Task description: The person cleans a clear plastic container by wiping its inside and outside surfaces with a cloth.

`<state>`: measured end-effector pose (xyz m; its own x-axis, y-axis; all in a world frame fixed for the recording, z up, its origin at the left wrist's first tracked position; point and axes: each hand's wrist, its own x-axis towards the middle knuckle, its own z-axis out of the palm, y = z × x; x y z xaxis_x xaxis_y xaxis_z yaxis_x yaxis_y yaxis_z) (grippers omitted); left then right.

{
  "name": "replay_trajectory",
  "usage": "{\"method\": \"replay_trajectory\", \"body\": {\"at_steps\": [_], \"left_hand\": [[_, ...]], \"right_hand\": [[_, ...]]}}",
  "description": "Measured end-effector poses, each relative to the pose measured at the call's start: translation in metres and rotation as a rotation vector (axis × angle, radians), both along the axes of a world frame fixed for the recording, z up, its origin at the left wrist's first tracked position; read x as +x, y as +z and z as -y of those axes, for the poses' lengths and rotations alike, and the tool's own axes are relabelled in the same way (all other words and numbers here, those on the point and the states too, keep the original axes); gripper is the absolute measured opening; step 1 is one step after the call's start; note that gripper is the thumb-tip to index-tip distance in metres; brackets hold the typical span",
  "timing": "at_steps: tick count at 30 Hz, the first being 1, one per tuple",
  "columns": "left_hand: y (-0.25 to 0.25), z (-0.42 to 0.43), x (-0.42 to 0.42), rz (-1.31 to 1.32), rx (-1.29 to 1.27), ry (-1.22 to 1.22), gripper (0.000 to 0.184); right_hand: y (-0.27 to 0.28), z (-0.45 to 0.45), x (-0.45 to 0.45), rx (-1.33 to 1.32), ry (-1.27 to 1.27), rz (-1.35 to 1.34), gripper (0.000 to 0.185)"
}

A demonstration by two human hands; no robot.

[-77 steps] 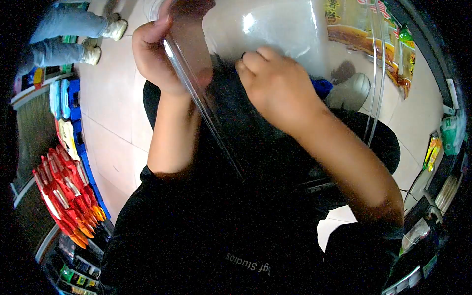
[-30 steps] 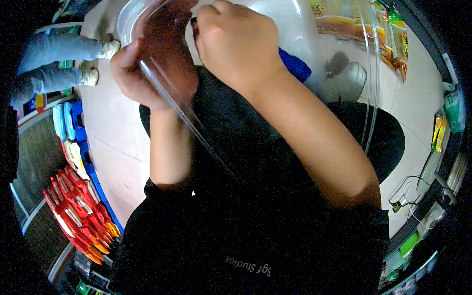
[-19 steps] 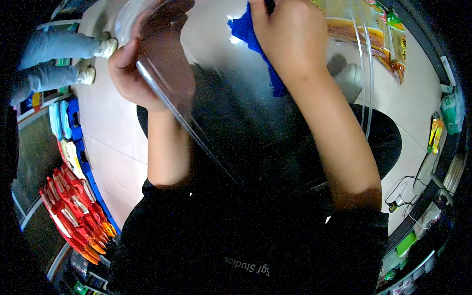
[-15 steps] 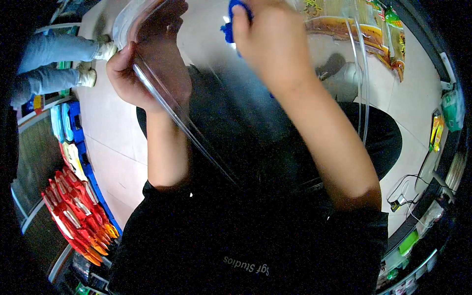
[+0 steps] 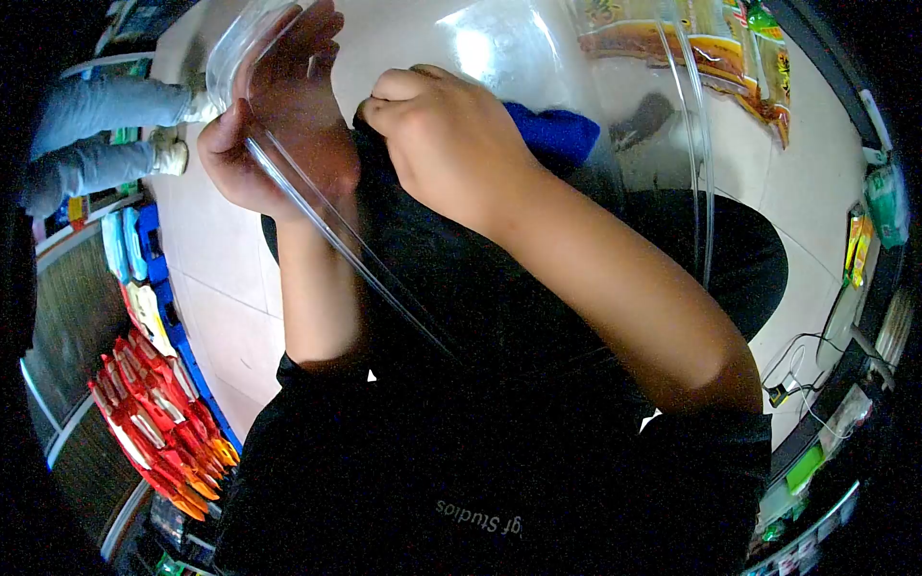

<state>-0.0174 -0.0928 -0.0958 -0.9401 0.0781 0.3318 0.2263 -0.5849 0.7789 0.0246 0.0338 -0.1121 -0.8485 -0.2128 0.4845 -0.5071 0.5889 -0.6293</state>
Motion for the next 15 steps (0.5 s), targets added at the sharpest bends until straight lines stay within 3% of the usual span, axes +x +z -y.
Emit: {"method": "replay_trajectory", "body": {"at_steps": [6,15], "left_hand": [[0.004,-0.001,-0.002,-0.03,0.062,-0.058,0.07],[0.003,-0.005,0.0,-0.008,0.029,0.01,0.07]], "right_hand": [[0.011,0.006,-0.027,0.017,-0.072,-0.125,0.012],[0.007,0.001,-0.008,0.032,-0.029,-0.02,0.008]]}}
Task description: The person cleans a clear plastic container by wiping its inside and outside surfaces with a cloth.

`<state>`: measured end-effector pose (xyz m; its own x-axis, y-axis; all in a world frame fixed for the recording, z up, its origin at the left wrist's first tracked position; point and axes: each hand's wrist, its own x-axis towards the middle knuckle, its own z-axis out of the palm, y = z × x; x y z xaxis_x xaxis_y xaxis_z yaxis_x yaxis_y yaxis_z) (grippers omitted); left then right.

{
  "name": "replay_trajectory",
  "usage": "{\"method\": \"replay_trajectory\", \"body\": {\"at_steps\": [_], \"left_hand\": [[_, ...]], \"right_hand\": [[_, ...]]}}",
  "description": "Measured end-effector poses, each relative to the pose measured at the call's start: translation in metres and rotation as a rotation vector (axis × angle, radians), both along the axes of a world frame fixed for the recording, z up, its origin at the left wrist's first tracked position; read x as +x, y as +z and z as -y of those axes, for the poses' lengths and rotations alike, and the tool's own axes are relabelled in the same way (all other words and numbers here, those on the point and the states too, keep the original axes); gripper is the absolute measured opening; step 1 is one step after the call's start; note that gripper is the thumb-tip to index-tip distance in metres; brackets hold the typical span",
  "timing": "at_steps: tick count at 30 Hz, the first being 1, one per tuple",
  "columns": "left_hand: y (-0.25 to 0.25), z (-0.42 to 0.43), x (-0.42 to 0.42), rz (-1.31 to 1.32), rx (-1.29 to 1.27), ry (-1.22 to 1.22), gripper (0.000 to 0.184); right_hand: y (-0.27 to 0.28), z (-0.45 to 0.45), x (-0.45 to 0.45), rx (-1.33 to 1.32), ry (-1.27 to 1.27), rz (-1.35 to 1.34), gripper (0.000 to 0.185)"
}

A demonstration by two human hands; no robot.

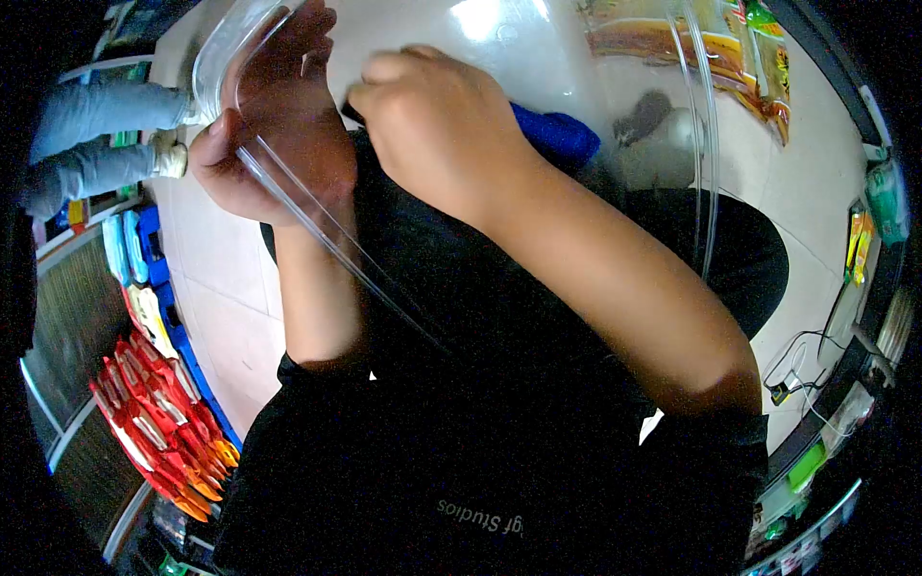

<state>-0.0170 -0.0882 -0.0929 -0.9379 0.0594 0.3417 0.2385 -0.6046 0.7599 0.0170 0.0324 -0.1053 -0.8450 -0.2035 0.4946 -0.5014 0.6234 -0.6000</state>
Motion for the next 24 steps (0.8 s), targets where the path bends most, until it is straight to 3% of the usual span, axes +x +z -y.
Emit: {"method": "replay_trajectory", "body": {"at_steps": [4,7,10,12,20,24], "left_hand": [[0.006,0.0,0.004,0.047,-0.014,0.02,0.069],[-0.002,0.006,0.004,0.004,0.007,-0.031,0.057],[-0.003,-0.002,0.001,0.073,-0.07,0.123,0.066],[0.002,-0.005,0.0,0.043,-0.058,0.047,0.064],[0.006,0.0,0.003,0.081,-0.074,0.053,0.065],[0.003,0.0,0.007,-0.042,-0.079,0.01,0.066]], "right_hand": [[-0.002,0.015,-0.009,-0.067,-0.124,-0.088,0.007],[-0.006,0.006,0.007,0.067,0.008,0.015,0.008],[-0.003,-0.016,0.029,0.207,0.133,0.126,0.01],[-0.004,-0.018,0.034,0.157,0.133,0.136,0.014],[-0.005,0.011,-0.015,0.207,-0.146,-0.252,0.006],[0.006,-0.005,-0.013,0.178,-0.269,-0.129,0.007]]}}
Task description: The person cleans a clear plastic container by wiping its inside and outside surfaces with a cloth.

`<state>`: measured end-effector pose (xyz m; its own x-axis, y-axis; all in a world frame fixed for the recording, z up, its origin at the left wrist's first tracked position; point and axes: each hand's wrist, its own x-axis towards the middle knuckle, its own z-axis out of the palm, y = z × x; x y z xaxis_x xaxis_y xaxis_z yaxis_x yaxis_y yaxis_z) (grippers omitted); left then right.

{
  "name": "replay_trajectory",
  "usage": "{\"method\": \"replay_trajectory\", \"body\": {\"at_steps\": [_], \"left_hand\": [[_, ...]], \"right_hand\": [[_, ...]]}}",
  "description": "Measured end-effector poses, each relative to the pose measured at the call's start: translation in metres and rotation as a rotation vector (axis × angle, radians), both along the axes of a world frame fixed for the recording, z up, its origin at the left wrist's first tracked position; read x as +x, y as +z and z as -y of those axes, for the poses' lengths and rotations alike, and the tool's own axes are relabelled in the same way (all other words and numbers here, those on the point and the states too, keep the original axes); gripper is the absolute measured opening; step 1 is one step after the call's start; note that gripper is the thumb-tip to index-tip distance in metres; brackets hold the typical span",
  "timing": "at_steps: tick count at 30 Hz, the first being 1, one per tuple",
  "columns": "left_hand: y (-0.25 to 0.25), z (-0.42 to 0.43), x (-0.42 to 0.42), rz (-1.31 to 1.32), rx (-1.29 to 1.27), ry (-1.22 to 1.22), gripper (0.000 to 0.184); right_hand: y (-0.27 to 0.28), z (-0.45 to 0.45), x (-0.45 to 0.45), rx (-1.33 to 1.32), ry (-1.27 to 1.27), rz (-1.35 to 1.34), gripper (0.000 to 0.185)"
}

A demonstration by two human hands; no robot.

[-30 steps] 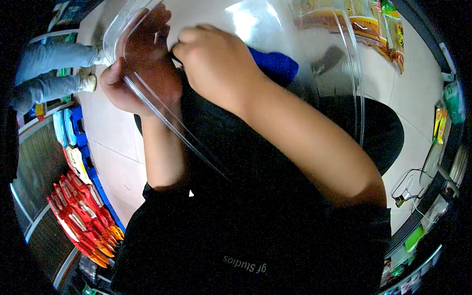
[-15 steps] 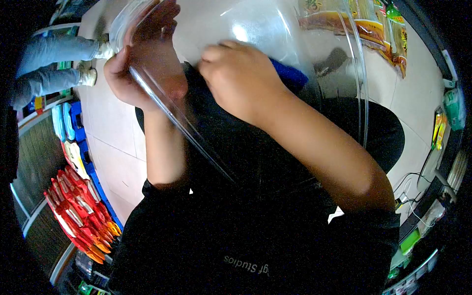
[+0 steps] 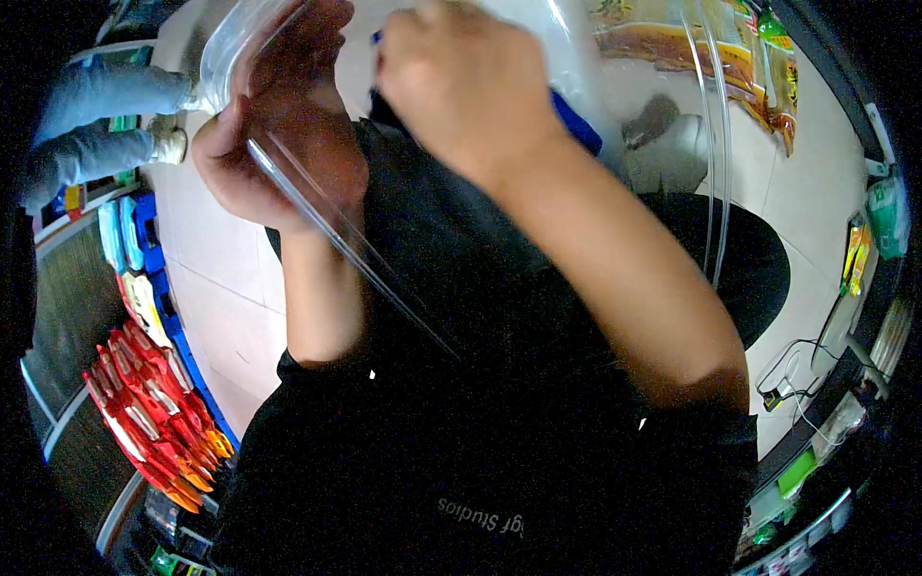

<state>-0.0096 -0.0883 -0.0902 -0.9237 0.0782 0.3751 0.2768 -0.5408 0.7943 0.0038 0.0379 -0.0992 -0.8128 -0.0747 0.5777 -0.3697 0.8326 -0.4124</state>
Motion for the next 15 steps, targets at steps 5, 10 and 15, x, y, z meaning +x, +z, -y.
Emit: {"method": "replay_trajectory", "body": {"at_steps": [5,10,15], "left_hand": [[0.001,-0.004,0.002,0.126,-0.119,0.266,0.066],[-0.005,-0.003,-0.004,0.006,0.099,0.081,0.013],[-0.003,-0.005,-0.004,-0.004,0.016,0.095,0.048]], "right_hand": [[0.005,-0.034,-0.006,0.028,-0.288,0.024,0.011],[-0.002,0.014,0.014,0.108,0.122,0.025,0.009],[0.001,-0.006,-0.002,0.017,-0.034,-0.028,0.011]]}}
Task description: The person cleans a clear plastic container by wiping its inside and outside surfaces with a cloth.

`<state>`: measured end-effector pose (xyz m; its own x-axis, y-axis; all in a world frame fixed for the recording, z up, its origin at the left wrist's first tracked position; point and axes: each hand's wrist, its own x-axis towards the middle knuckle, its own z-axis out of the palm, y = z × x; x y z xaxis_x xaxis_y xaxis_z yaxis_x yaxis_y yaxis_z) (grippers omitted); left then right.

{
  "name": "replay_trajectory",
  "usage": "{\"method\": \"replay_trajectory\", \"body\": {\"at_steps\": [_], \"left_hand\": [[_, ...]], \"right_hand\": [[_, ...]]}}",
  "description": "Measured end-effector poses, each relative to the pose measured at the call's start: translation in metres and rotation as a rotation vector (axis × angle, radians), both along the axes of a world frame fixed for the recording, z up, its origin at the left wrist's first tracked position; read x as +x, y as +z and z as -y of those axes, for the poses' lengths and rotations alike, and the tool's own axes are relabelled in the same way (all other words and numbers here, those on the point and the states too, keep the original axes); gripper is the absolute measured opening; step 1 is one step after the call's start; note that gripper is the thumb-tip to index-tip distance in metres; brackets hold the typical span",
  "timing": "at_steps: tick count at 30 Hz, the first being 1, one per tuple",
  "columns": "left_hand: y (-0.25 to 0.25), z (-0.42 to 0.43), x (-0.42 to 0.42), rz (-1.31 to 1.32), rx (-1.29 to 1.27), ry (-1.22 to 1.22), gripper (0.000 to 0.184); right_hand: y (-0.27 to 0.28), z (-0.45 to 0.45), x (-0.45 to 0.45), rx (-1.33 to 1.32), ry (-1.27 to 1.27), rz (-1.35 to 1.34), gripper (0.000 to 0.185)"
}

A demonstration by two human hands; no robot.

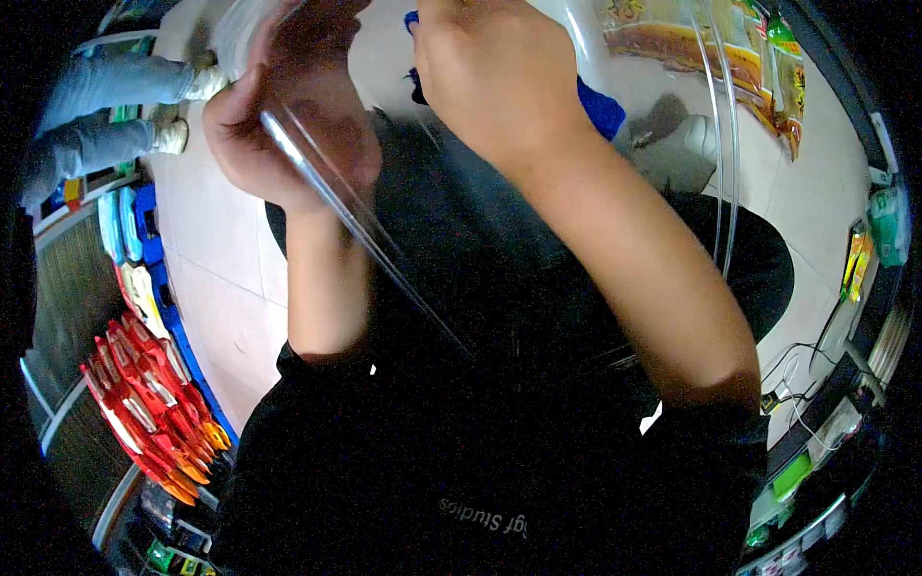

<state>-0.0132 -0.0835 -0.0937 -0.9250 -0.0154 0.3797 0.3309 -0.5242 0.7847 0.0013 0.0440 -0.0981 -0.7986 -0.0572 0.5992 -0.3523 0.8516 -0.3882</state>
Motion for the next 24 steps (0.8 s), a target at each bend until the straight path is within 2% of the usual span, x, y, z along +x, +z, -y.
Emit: {"method": "replay_trajectory", "body": {"at_steps": [3,6,7,9,11,15,17,20,23,24], "left_hand": [[0.0,-0.002,-0.002,-0.005,-0.027,-0.015,0.064],[0.001,0.002,-0.001,0.009,-0.059,-0.013,0.064],[0.0,0.004,-0.004,0.027,0.04,-0.091,0.064],[-0.003,0.007,-0.01,0.039,0.149,-0.16,0.064],[-0.008,0.009,-0.014,-0.064,0.1,-0.214,0.064],[-0.003,0.007,-0.006,-0.013,0.043,-0.182,0.064],[0.004,0.001,0.001,0.074,-0.084,0.018,0.064],[0.005,0.002,0.003,0.095,-0.139,0.05,0.065],[0.0,0.002,-0.003,-0.002,-0.119,-0.012,0.067],[-0.001,0.002,-0.004,-0.051,-0.105,-0.051,0.068]], "right_hand": [[-0.011,0.008,0.004,-0.07,-0.05,0.054,0.011],[-0.011,0.01,0.016,-0.04,0.038,0.096,0.01],[-0.01,0.009,0.018,-0.021,0.089,0.121,0.009],[-0.007,-0.004,0.006,0.01,0.002,0.103,0.013],[-0.006,-0.022,-0.004,0.032,-0.119,0.061,0.017],[-0.01,-0.021,0.004,-0.051,-0.187,0.077,0.019],[-0.015,-0.026,0.005,-0.13,-0.014,0.05,0.019],[-0.002,-0.023,0.012,-0.174,0.099,0.107,0.019],[0.001,-0.02,0.002,-0.202,0.054,0.085,0.019],[0.004,-0.014,0.0,-0.287,0.03,0.19,0.018]]}}
